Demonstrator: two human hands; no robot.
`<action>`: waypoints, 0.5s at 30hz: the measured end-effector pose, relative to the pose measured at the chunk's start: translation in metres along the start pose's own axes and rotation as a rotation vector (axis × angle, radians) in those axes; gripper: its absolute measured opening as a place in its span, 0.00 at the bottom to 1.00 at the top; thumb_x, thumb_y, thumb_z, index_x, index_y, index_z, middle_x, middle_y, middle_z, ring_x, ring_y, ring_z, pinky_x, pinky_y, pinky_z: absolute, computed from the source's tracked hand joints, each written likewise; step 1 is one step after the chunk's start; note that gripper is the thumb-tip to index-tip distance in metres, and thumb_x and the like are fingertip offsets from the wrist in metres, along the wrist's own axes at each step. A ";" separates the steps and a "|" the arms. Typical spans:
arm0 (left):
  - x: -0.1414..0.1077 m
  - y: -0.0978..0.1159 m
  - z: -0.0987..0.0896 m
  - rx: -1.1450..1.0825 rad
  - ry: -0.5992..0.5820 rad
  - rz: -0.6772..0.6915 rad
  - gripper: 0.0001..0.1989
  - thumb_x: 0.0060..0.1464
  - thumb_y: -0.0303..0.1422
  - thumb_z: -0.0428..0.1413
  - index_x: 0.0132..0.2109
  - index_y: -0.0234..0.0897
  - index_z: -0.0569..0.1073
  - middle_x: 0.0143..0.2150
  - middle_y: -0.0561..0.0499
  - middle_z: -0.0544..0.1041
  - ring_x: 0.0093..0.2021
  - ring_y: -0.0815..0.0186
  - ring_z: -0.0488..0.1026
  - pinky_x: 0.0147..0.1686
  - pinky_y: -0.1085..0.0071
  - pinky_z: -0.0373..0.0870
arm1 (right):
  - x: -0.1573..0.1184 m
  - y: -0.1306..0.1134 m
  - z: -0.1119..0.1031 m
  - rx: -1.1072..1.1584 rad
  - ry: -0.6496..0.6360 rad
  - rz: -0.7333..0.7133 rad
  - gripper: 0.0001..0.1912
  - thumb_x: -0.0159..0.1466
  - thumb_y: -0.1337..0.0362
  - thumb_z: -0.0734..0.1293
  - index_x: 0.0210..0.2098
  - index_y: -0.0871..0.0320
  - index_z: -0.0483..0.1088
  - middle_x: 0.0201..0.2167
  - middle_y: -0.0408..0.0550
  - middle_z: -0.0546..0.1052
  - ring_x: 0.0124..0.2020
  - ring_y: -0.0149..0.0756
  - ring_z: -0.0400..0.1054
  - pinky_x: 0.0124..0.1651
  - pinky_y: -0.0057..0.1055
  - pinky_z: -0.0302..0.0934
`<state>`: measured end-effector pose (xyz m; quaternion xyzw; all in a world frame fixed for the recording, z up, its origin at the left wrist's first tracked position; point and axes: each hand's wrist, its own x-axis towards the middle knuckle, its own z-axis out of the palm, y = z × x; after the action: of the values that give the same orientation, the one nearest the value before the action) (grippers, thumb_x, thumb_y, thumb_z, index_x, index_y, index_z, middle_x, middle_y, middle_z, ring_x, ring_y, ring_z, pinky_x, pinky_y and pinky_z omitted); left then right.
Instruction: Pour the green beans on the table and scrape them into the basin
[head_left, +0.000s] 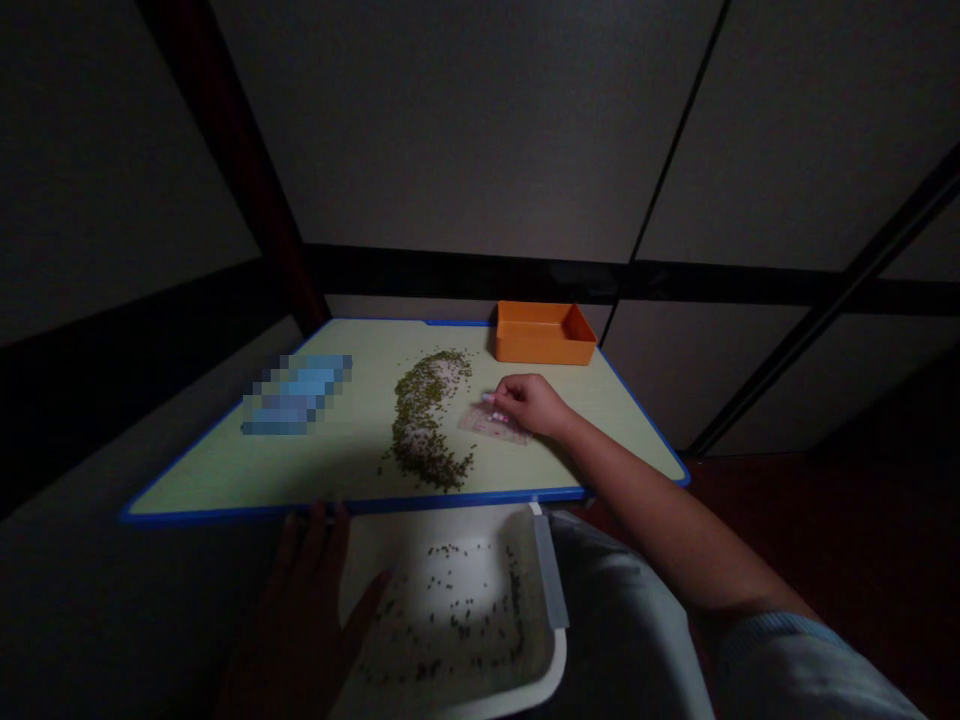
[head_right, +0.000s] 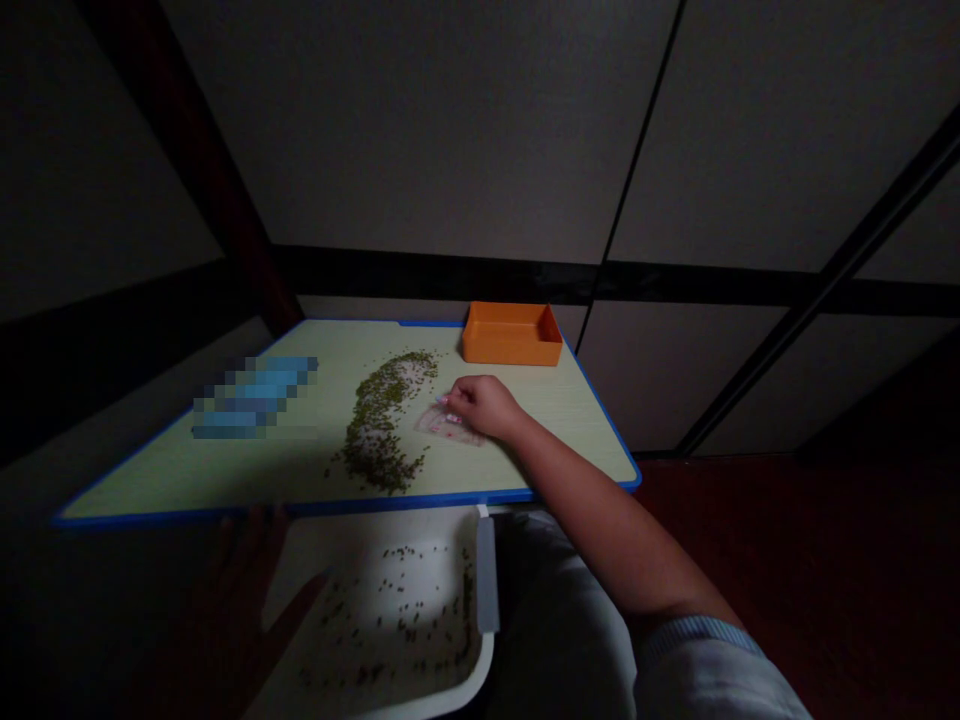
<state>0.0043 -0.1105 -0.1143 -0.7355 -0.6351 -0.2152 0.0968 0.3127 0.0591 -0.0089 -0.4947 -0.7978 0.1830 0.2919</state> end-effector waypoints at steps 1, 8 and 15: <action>0.000 -0.001 0.000 -0.005 0.001 -0.005 0.42 0.54 0.53 0.44 0.69 0.36 0.45 0.72 0.39 0.53 0.73 0.47 0.42 0.64 0.45 0.57 | -0.001 -0.002 0.002 0.015 -0.026 -0.026 0.16 0.65 0.58 0.64 0.27 0.63 0.72 0.20 0.41 0.69 0.23 0.26 0.57 0.28 0.24 0.45; 0.001 -0.001 -0.004 0.045 0.029 0.025 0.41 0.54 0.52 0.47 0.69 0.39 0.46 0.71 0.41 0.56 0.73 0.48 0.43 0.62 0.45 0.61 | -0.004 -0.011 -0.003 -0.266 0.009 0.064 0.14 0.65 0.58 0.63 0.31 0.60 0.75 0.25 0.47 0.75 0.26 0.30 0.60 0.28 0.28 0.41; 0.003 -0.002 -0.011 0.040 0.000 0.040 0.40 0.55 0.48 0.48 0.69 0.42 0.45 0.72 0.41 0.52 0.72 0.46 0.44 0.62 0.43 0.61 | -0.003 0.001 -0.019 -0.414 0.060 0.172 0.16 0.66 0.56 0.61 0.34 0.59 0.76 0.33 0.52 0.79 0.31 0.35 0.66 0.29 0.31 0.42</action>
<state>0.0006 -0.1121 -0.1039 -0.7459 -0.6246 -0.2004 0.1157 0.3270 0.0573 0.0042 -0.6156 -0.7641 0.0247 0.1909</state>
